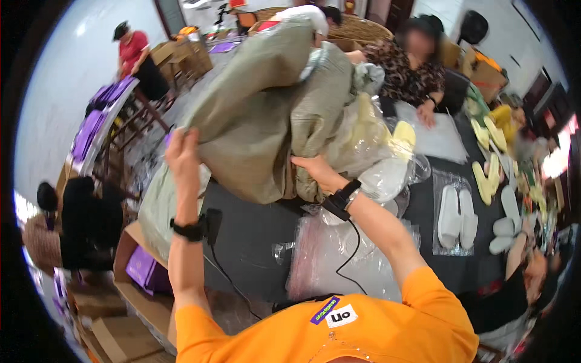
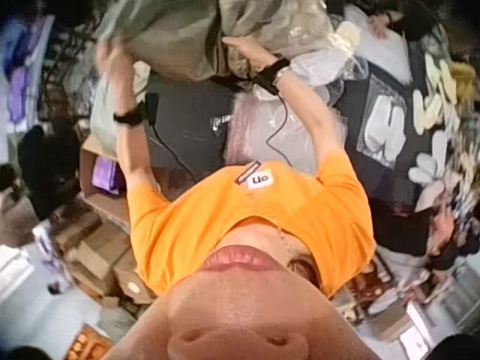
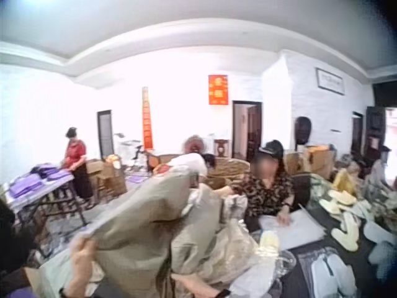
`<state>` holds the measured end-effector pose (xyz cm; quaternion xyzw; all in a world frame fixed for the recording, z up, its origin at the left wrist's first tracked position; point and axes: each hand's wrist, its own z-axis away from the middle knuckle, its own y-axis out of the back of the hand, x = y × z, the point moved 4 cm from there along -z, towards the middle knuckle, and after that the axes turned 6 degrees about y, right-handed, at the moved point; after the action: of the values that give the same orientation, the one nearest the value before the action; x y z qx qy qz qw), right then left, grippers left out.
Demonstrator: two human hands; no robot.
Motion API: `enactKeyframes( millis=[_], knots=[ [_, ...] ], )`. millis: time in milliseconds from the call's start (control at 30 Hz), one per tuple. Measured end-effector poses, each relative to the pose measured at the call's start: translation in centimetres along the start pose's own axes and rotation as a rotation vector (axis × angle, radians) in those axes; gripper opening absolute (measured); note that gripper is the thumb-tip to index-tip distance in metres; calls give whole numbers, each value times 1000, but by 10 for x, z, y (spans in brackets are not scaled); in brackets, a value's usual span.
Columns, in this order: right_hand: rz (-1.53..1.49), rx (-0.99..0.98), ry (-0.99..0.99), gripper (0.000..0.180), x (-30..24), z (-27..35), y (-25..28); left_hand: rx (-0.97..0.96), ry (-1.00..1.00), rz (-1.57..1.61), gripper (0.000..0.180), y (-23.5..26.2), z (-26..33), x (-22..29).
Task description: The recorder is taking various colors of plastic slippers out of a large green transport bag and placing them into individual plastic zip-lock bags for retail or shipping.
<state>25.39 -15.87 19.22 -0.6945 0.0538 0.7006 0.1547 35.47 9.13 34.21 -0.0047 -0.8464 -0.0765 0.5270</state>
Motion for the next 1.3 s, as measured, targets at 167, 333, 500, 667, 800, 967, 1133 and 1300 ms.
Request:
enactKeyframes(
  millis=[167,333,500,667,800,967,1133,1300],
  knots=[
    [-92,34,35,40,-13,6,-1,35,-129,36,12,6,6,14],
    [12,191,124,35,-15,13,16,-44,-210,39,7,1,24,26],
    [463,154,429,34,-42,48,-38,12,-134,-153,9,8,19,-32],
    [-150,134,247,34,-71,32,-64,88,-255,-199,14,25,34,7],
    [115,130,372,49,-20,33,-56,219,-190,40,12,21,36,44],
    [737,-10,654,38,-12,50,-42,111,-356,-180,11,6,65,67],
    [160,123,392,41,-51,33,-23,227,-360,326,10,9,63,87],
    [549,43,122,50,-50,33,-30,13,-104,64,9,1,31,45]
  ],
)
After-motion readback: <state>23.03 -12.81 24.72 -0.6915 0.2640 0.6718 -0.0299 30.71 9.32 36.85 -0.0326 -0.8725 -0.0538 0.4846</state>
